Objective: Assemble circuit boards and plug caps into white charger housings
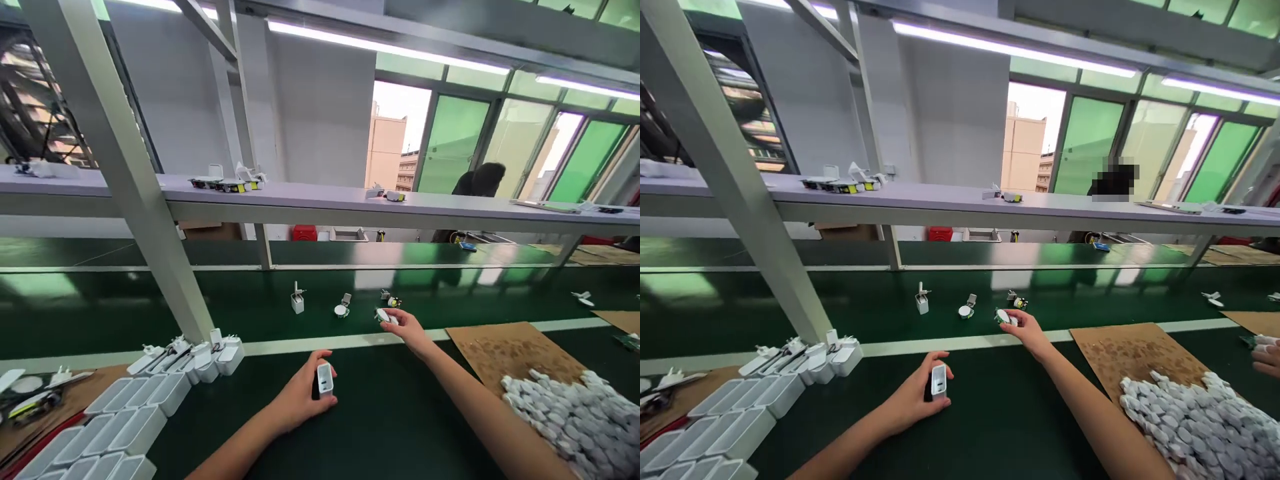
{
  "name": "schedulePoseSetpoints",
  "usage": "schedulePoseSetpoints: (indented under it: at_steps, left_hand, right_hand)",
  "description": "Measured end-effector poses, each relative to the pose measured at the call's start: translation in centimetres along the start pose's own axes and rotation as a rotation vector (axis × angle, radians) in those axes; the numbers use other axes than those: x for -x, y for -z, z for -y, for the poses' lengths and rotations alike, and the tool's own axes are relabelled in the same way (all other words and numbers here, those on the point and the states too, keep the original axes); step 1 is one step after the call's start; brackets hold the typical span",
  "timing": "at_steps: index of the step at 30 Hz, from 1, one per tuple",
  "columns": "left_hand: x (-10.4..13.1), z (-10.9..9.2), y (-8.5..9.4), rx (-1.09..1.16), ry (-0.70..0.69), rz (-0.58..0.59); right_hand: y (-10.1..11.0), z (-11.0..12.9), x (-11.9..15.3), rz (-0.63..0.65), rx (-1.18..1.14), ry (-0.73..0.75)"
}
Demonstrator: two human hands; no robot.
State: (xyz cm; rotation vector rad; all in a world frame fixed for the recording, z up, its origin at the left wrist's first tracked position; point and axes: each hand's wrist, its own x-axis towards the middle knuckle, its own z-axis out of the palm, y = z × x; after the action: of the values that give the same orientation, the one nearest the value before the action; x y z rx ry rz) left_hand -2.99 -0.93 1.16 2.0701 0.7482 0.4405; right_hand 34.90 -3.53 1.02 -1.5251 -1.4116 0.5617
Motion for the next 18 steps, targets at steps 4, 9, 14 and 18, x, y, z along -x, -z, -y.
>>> schedulePoseSetpoints:
  at_steps: [4, 9, 14, 18]
  left_hand:
    - [-0.3, -0.5, -0.3, 0.023, -0.039, -0.122]
    - [0.1, 0.4, -0.8, -0.034, -0.146, -0.406]
    - [-0.9, 1.5, -0.9, -0.047, -0.164, -0.455]
    - [-1.4, 2.1, -0.7, 0.000, -0.161, -0.359]
  right_hand:
    - [-5.6, 4.1, 2.9, 0.234, -0.011, 0.075]
    - [-11.3, 6.1, 3.5, 0.298, 0.006, 0.167]
    - [-13.5, 5.0, 4.0, 0.337, -0.024, 0.254]
    - [-13.2, 4.1, 4.3, 0.350, -0.047, 0.281]
